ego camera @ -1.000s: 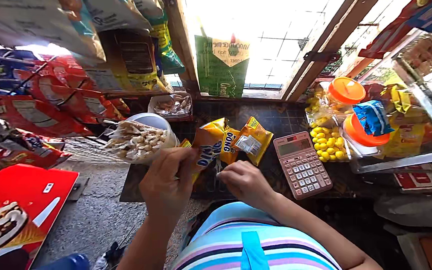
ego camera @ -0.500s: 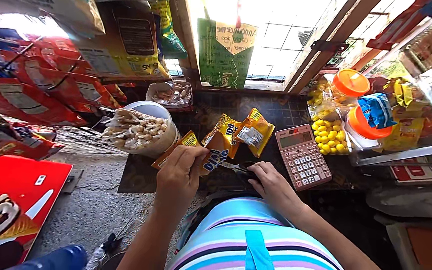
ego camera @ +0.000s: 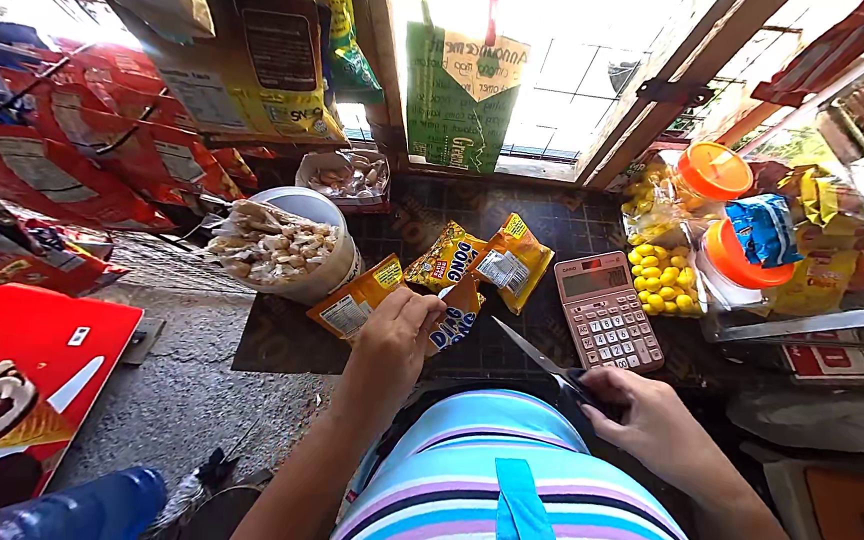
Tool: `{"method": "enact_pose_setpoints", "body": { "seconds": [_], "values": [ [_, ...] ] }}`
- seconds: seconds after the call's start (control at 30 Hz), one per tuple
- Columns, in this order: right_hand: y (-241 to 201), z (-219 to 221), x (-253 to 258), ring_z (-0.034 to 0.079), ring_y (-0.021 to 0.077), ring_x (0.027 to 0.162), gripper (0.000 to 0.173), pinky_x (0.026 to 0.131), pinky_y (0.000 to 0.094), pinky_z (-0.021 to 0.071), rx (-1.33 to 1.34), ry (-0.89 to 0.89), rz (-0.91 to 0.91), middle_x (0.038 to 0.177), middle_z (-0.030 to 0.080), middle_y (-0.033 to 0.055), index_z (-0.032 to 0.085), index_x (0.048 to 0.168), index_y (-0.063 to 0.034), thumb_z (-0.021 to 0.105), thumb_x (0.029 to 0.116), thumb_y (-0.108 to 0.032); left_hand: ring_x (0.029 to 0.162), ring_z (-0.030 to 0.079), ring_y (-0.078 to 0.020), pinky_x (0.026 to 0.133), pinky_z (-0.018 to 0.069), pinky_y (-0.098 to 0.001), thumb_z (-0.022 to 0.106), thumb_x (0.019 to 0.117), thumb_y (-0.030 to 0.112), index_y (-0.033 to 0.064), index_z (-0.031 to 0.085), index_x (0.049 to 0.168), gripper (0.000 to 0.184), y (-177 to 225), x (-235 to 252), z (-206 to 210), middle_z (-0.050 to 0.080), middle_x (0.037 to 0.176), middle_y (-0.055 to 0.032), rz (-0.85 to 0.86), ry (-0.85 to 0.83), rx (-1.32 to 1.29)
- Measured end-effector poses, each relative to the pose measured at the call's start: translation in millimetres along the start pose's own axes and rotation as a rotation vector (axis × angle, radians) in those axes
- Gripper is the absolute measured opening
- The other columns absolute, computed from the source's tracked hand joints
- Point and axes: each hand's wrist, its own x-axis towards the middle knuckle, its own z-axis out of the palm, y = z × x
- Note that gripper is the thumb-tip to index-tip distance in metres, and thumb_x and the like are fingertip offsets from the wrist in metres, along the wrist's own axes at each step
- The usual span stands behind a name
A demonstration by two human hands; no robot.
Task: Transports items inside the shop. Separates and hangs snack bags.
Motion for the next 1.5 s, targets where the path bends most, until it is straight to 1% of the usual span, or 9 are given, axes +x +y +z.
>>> {"method": "enact_pose_setpoints", "body": {
  "seconds": [0.07, 0.13, 0.2, 0.27, 0.33, 0.43, 0.63, 0.8, 1.5],
  "values": [
    [4, -6, -6, 0.068, 0.0008, 0.076, 0.032, 0.062, 0.016, 0.0562, 0.066, 0.059, 0.022, 0.093, 0.072, 0.0011, 0.07, 0.106, -0.0074, 0.072, 0.0768, -0.02, 0.089, 0.066, -0.0135, 0.083, 0.0531, -0.0206, 0.055, 0.1024, 0.014, 0.0044, 0.074, 0.102, 0.021, -1, -1, 5, 0.067, 0.092, -0.0082, 0.004, -0.021, 0.0],
    [5, -8, -4, 0.065, -0.003, 0.074, 0.03, 0.065, 0.0114, 0.0534, 0.085, 0.127, -0.034, 0.086, 0.071, -0.0011, 0.071, 0.098, -0.0074, 0.076, 0.0749, -0.025, 0.088, 0.067, -0.0141, 0.082, 0.0539, -0.0207, 0.055, 0.1022, 0.013, 0.0049, 0.074, 0.103, 0.021, 0, -2, 11, 0.067, 0.092, -0.0083, 0.012, -0.041, -0.001],
    [1, -4, 5, 0.061, -0.002, 0.066, 0.031, 0.061, 0.0128, 0.0505, -0.017, 0.207, -0.134, 0.075, 0.069, -0.002, 0.072, 0.086, -0.0089, 0.078, 0.0746, -0.037, 0.086, 0.068, -0.016, 0.082, 0.0546, -0.0221, 0.055, 0.102, 0.012, 0.0049, 0.074, 0.103, 0.021, 1, -1, 16, 0.069, 0.091, -0.009, 0.03, -0.062, 0.0],
    [-6, 0, 16, 0.06, 0.0053, 0.06, 0.033, 0.052, 0.0228, 0.0489, -0.166, 0.228, -0.203, 0.071, 0.067, -0.0014, 0.071, 0.081, -0.0116, 0.075, 0.0761, -0.044, 0.084, 0.067, -0.0178, 0.081, 0.0551, -0.0235, 0.055, 0.1016, 0.011, 0.0046, 0.073, 0.103, 0.02, 3, -1, 21, 0.068, 0.089, -0.0092, 0.06, -0.082, -0.001],
    [-10, 1, 26, 0.063, 0.0125, 0.057, 0.03, 0.047, 0.0317, 0.0484, -0.269, 0.225, -0.258, 0.071, 0.068, 0.0008, 0.072, 0.079, -0.0111, 0.073, 0.0724, -0.04, 0.084, 0.068, -0.0195, 0.082, 0.0553, -0.0247, 0.055, 0.1003, 0.009, 0.0039, 0.073, 0.102, 0.019, 6, 1, 24, 0.068, 0.089, -0.0101, 0.083, -0.094, -0.004],
    [-11, -2, 34, 0.063, 0.0152, 0.055, 0.029, 0.044, 0.0341, 0.0472, -0.347, 0.215, -0.304, 0.069, 0.067, 0.0019, 0.071, 0.077, -0.0105, 0.072, 0.0705, -0.038, 0.083, 0.068, -0.0214, 0.081, 0.0562, -0.0261, 0.056, 0.0991, 0.008, 0.0032, 0.073, 0.1, 0.018, 7, 2, 27, 0.068, 0.087, -0.0108, 0.106, -0.109, 0.006],
    [-8, -13, 38, 0.061, 0.0154, 0.051, 0.027, 0.042, 0.0331, 0.0427, -0.438, 0.202, -0.345, 0.063, 0.063, 0.0012, 0.07, 0.073, -0.0111, 0.071, 0.07, -0.038, 0.082, 0.067, -0.0202, 0.08, 0.0554, -0.0243, 0.055, 0.0993, 0.008, 0.0036, 0.073, 0.1, 0.018, 7, 6, 32, 0.066, 0.085, -0.0096, 0.125, -0.129, 0.009],
    [-5, -16, 42, 0.06, 0.0159, 0.051, 0.026, 0.042, 0.0333, 0.0425, -0.484, 0.185, -0.366, 0.063, 0.062, 0.0009, 0.069, 0.072, -0.0116, 0.071, 0.0668, -0.037, 0.08, 0.067, -0.0212, 0.078, 0.0557, -0.0253, 0.056, 0.0981, 0.007, 0.0029, 0.073, 0.099, 0.018, 8, 9, 35, 0.065, 0.084, -0.0104, 0.139, -0.129, -0.003],
    [-7, -26, 48, 0.057, 0.0176, 0.048, 0.026, 0.042, 0.0324, 0.038, -0.612, 0.163, -0.469, 0.06, 0.058, 0.0027, 0.065, 0.071, -0.0101, 0.076, 0.0644, -0.033, 0.079, 0.066, -0.0232, 0.075, 0.0564, -0.028, 0.055, 0.0978, 0.003, 0.0023, 0.072, 0.1, 0.017, 12, 5, 40, 0.063, 0.084, -0.0108, 0.176, -0.172, 0.049]
  ]
}}
